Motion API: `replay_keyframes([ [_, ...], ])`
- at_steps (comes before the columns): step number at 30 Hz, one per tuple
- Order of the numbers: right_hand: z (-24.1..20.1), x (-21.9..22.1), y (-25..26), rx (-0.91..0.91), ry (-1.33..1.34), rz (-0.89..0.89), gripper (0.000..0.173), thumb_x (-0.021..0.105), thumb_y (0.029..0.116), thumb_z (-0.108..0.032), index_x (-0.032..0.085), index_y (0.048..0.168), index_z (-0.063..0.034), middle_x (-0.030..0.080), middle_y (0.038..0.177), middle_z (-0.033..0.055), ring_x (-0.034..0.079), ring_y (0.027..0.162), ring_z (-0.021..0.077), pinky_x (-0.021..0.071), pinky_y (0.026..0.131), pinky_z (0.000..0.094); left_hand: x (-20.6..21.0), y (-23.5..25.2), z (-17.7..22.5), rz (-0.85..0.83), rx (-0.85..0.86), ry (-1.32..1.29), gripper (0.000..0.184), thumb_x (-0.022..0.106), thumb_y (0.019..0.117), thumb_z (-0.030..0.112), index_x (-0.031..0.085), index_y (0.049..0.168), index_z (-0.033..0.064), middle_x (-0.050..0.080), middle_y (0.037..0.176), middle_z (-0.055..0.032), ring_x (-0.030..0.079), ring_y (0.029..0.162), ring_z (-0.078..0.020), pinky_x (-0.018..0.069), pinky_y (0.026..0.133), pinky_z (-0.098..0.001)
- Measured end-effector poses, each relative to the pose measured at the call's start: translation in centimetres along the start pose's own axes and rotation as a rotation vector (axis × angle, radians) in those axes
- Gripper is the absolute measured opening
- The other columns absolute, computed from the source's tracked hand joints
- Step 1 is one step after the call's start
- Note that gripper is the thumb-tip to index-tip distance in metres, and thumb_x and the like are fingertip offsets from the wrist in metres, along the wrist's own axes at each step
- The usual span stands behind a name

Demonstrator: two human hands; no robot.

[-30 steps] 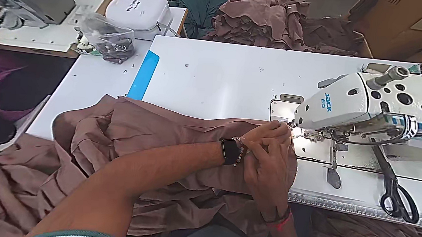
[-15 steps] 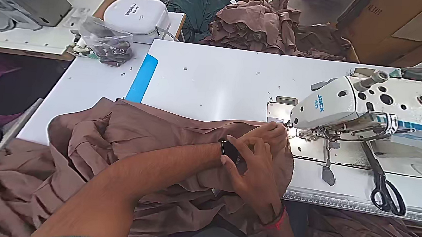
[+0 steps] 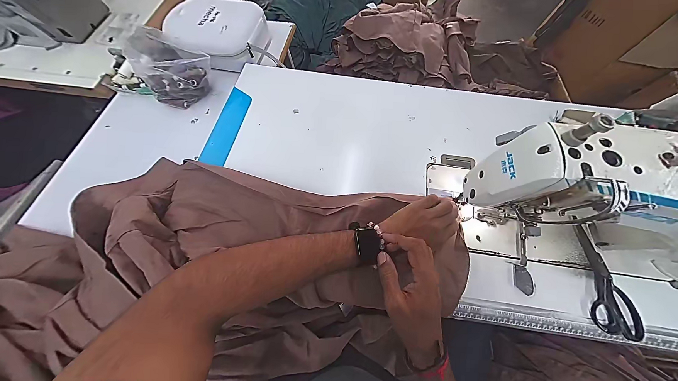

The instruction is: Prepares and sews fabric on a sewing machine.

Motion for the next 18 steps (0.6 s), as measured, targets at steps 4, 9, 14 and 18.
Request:
replay_keyframes([
  [4,0.7,-0.3,-0.3,-0.007,0.054,0.005,0.024,0.060,0.0952,-0.017,0.073,0.114,-0.0101,0.071,0.110,-0.0007,0.064,0.107,0.0152,0.0538,0.092,0.0350,0.8,-0.1,0.2,0.087,-0.015,0.043,0.033,0.038,0.1023,0.002,0.070,0.113,0.0019,0.072,0.113,-0.0147,0.067,0.108,-0.0289,0.0515,0.088,-0.0404],
  [9,0.8,0.1,-0.4,0.021,-0.036,0.053,0.021,0.069,0.0916,-0.023,0.072,0.108,-0.0111,0.068,0.102,-0.0017,0.063,0.096,0.0119,0.0533,0.084,0.0296,-8.4,0.6,0.5,-0.281,-0.025,-0.030,0.032,0.043,0.1006,-0.004,0.067,0.121,-0.0096,0.071,0.121,-0.0210,0.068,0.110,-0.0291,0.0496,0.092,-0.0377],
  [14,0.3,0.4,-0.5,0.007,-0.153,0.145,0.018,0.065,0.0883,-0.017,0.080,0.098,-0.0176,0.068,0.097,-0.0026,0.064,0.094,0.0106,0.0551,0.079,0.0277,1.3,0.2,0.3,0.038,-0.005,0.118,0.032,0.041,0.1012,0.003,0.071,0.114,0.0035,0.072,0.116,-0.0127,0.067,0.111,-0.0263,0.0519,0.085,-0.0385],
  [18,-0.6,0.6,-0.5,0.103,-0.195,0.153,0.024,0.062,0.0931,-0.033,0.081,0.103,-0.0211,0.069,0.097,-0.0051,0.062,0.091,0.0108,0.0511,0.076,0.0351,0.6,0.4,0.4,-0.062,-0.006,0.089,0.037,0.037,0.1035,0.001,0.066,0.126,0.0007,0.070,0.129,-0.0151,0.068,0.118,-0.0288,0.0569,0.090,-0.0407],
])
Point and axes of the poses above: each hand's wrist, its own y-axis towards the middle knuckle, its own x-axis out of the palm, z = x × y, the point moved 2 cm from there along y, towards the middle knuckle
